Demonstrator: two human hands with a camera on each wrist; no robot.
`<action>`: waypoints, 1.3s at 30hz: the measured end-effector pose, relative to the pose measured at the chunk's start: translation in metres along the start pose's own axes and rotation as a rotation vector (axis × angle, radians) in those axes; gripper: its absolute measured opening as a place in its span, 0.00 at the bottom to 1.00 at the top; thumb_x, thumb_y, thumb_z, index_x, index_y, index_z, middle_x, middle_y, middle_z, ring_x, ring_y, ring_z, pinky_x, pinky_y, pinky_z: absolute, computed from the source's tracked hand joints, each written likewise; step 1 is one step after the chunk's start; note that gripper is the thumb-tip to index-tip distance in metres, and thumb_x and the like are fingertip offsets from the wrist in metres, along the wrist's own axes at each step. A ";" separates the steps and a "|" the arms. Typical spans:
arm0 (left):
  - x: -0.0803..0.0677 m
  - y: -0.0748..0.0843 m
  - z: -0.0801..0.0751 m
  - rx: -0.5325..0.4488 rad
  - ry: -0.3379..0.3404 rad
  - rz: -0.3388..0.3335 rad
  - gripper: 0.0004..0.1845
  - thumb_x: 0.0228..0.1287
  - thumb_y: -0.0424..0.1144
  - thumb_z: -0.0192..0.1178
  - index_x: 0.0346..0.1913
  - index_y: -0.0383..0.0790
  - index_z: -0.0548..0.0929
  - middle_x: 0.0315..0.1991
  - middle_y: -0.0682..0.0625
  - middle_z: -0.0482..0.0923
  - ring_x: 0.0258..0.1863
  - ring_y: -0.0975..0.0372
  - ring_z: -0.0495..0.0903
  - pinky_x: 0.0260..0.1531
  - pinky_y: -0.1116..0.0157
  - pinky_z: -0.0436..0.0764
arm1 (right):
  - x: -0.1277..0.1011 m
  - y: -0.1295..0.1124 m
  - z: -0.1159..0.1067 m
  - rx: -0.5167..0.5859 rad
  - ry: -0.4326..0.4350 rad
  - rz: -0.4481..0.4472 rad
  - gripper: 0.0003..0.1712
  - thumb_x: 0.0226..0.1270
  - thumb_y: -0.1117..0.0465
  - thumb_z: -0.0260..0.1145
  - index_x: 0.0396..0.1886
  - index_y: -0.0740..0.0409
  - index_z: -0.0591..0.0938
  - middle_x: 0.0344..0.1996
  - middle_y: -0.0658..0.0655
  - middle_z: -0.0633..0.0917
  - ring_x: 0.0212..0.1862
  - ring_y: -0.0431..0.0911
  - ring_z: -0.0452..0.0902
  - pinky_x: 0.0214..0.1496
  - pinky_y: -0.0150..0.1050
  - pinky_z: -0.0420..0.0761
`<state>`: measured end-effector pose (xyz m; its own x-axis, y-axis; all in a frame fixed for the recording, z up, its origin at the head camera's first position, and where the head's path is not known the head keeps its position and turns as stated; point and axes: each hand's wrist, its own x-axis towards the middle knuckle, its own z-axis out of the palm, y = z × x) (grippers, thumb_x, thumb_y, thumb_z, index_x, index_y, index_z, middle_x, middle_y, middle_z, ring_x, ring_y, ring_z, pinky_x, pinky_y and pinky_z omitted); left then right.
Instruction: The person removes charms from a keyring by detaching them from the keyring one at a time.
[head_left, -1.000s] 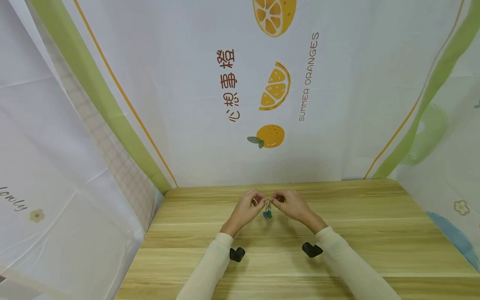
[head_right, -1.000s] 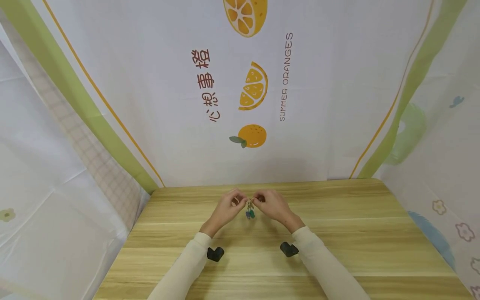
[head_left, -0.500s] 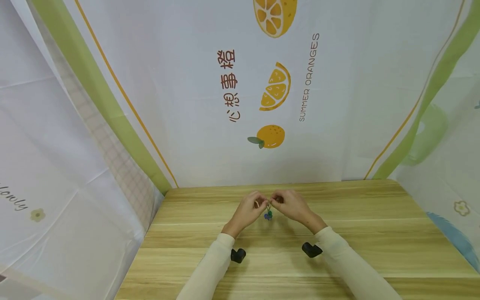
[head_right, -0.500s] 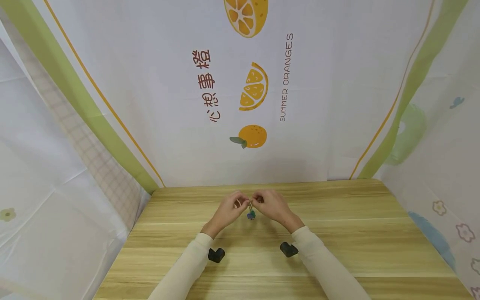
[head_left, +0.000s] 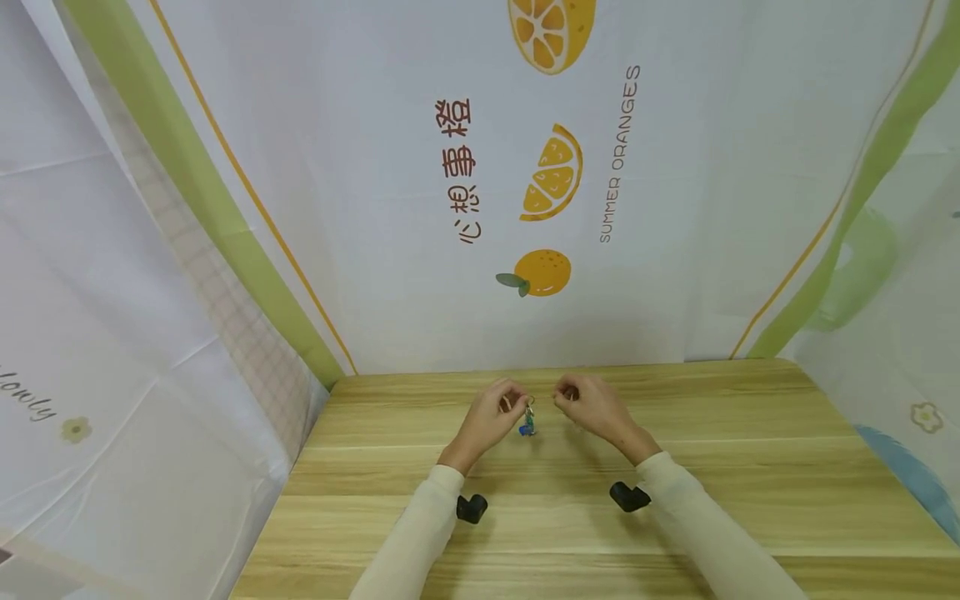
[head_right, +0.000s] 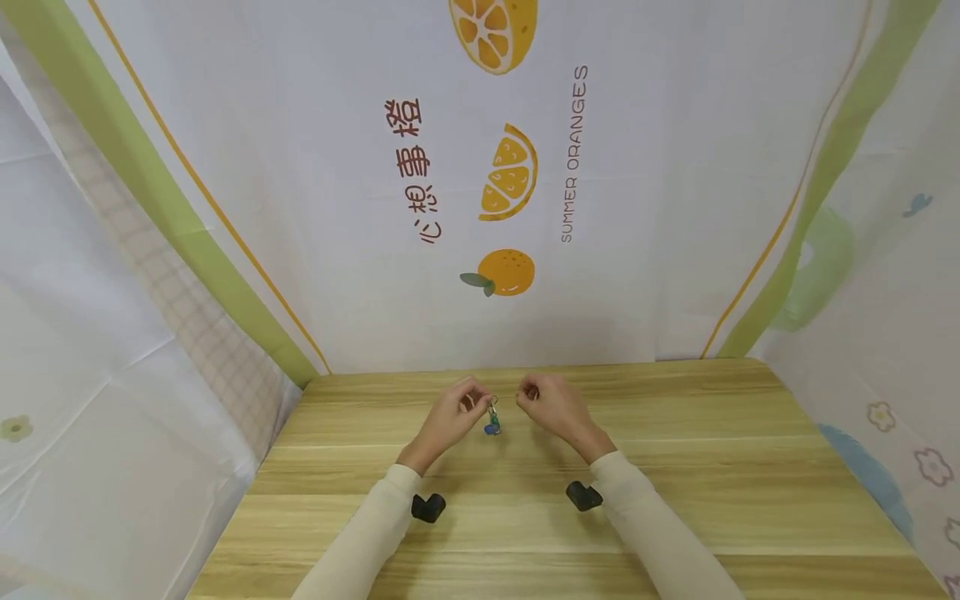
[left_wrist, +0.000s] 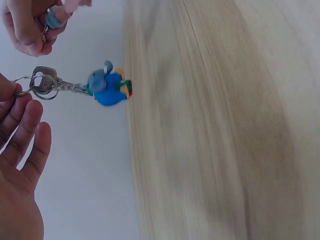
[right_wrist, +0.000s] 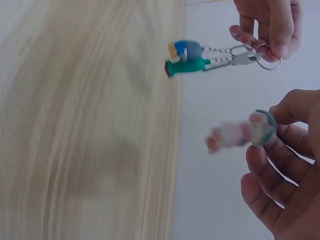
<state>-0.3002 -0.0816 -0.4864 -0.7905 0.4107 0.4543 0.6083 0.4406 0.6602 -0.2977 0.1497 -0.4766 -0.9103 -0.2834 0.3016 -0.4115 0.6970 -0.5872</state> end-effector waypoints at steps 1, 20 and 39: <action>0.000 0.000 0.000 0.001 0.004 0.004 0.06 0.80 0.35 0.61 0.46 0.39 0.87 0.38 0.49 0.85 0.36 0.64 0.81 0.38 0.69 0.84 | 0.000 0.001 -0.001 0.004 -0.001 -0.001 0.07 0.76 0.60 0.69 0.43 0.58 0.90 0.31 0.49 0.89 0.28 0.38 0.79 0.31 0.37 0.80; -0.003 -0.001 -0.006 0.021 -0.007 -0.013 0.07 0.80 0.36 0.61 0.49 0.38 0.88 0.41 0.49 0.86 0.37 0.65 0.82 0.39 0.70 0.84 | -0.002 0.030 -0.018 0.049 0.059 0.013 0.08 0.78 0.61 0.66 0.47 0.60 0.88 0.39 0.53 0.89 0.40 0.44 0.83 0.44 0.45 0.84; -0.005 -0.005 -0.009 0.029 0.015 -0.026 0.06 0.79 0.37 0.63 0.48 0.42 0.89 0.40 0.52 0.86 0.37 0.66 0.81 0.40 0.69 0.83 | -0.011 0.079 -0.062 -0.022 0.130 0.082 0.10 0.80 0.62 0.64 0.49 0.63 0.87 0.43 0.62 0.90 0.44 0.56 0.86 0.47 0.56 0.86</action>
<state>-0.2997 -0.0928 -0.4863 -0.8067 0.3871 0.4465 0.5895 0.4741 0.6541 -0.3169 0.2484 -0.4798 -0.9268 -0.1382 0.3493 -0.3339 0.7288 -0.5977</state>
